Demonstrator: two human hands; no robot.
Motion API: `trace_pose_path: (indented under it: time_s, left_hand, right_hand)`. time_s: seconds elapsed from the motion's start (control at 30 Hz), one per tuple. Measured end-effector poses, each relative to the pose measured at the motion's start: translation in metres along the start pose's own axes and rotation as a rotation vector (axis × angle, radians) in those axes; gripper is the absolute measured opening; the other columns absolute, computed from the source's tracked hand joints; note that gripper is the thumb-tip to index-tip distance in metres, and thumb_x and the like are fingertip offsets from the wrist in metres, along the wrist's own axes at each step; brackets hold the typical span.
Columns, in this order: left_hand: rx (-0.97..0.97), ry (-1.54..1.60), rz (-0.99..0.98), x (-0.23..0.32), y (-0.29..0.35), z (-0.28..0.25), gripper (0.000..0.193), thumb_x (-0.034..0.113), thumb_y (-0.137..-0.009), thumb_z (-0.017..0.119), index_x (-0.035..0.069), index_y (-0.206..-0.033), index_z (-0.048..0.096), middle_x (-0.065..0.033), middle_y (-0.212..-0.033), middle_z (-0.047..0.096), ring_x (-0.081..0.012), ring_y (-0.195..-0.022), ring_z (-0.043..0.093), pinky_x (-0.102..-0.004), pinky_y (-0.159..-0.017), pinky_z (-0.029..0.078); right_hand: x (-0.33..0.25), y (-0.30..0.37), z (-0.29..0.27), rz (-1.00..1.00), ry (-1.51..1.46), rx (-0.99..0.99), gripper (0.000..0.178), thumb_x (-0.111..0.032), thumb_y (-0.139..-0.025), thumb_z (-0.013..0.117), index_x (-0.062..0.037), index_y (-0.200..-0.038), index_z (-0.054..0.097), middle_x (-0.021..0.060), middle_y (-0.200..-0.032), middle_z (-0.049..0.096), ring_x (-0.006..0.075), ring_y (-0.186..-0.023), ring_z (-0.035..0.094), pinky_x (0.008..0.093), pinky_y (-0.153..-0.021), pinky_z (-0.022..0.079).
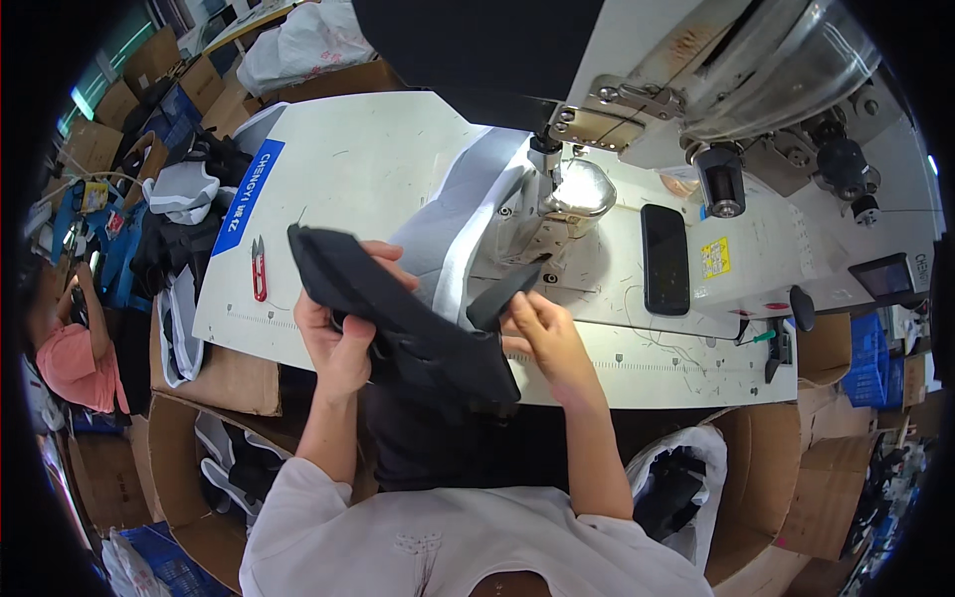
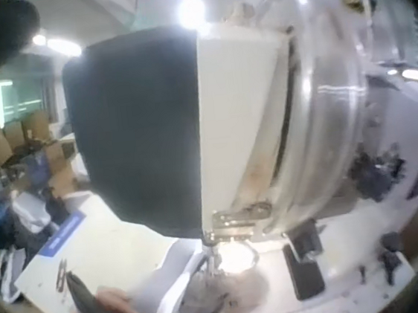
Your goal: The person sews shoe upper components together using a sewing machine, trims threads with snips, places the finished shoe parts into a container, and takes new pieces from a pile.
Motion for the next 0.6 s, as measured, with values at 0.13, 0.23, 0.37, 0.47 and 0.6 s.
trace_pose_path:
  time_s: [0.13, 0.23, 0.37, 0.47, 0.6]
  left_hand:
    - [0.081, 0.030, 0.139, 0.006, 0.008, 0.001, 0.055, 0.048, -0.091, 0.067, -0.005, -0.100, 0.063, -0.0198, -0.097, 0.070, -0.0238, -0.093, 0.066, -0.0317, -0.077, 0.053]
    - [0.143, 0.073, 0.024, 0.002, 0.021, -0.011, 0.047, 0.039, -0.093, 0.068, -0.005, -0.108, 0.061, -0.0156, -0.102, 0.070, -0.0199, -0.091, 0.066, -0.0299, -0.079, 0.052]
    - [-0.012, -0.016, -0.139, -0.006, 0.002, 0.012, 0.032, 0.018, -0.095, 0.065, -0.006, -0.117, 0.059, -0.0067, -0.104, 0.068, -0.0117, -0.091, 0.062, -0.0254, -0.082, 0.049]
    - [-0.160, 0.015, -0.217, 0.003, -0.023, 0.048, 0.030, 0.019, -0.095, 0.067, -0.007, -0.110, 0.061, -0.0042, -0.095, 0.067, -0.0093, -0.085, 0.060, -0.0240, -0.077, 0.049]
    - [-0.346, -0.132, -0.356, -0.001, -0.037, 0.066, 0.028, 0.021, -0.096, 0.067, -0.007, -0.096, 0.064, -0.0025, -0.077, 0.066, -0.0067, -0.074, 0.057, -0.0242, -0.065, 0.047]
  right_hand:
    - [-0.011, -0.013, 0.017, -0.131, -0.394, 0.005, 0.019, -0.017, -0.102, 0.054, 0.0000, -0.110, 0.058, 0.0065, -0.090, 0.064, 0.0152, -0.088, 0.067, 0.0257, -0.075, 0.054]
    - [-0.037, -0.008, 0.014, -0.342, -0.523, 0.056, 0.014, -0.010, -0.102, 0.053, 0.0004, -0.111, 0.057, 0.0071, -0.091, 0.064, 0.0171, -0.086, 0.067, 0.0295, -0.078, 0.056]
    - [-0.077, 0.010, -0.012, -0.625, -0.076, 0.325, 0.008, -0.003, -0.098, 0.058, 0.0017, -0.104, 0.057, 0.0057, -0.093, 0.065, 0.0085, -0.080, 0.062, 0.0224, -0.072, 0.051]
    - [-0.106, 0.020, -0.017, -0.701, 0.228, 0.442, 0.014, -0.004, -0.093, 0.067, 0.0029, -0.099, 0.057, 0.0047, -0.085, 0.067, 0.0042, -0.076, 0.057, 0.0182, -0.063, 0.044]
    - [-0.115, 0.023, -0.018, -0.836, 0.441, 0.593, 0.025, -0.003, -0.088, 0.072, 0.0023, -0.098, 0.050, 0.0107, -0.074, 0.069, 0.0080, -0.061, 0.063, 0.0219, -0.051, 0.045]
Point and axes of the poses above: each hand's wrist, its own y-axis away from the middle knuckle, its own z-axis out of the palm, x = y × z, the point moved 5 cm from there along -y, towards the middle knuckle
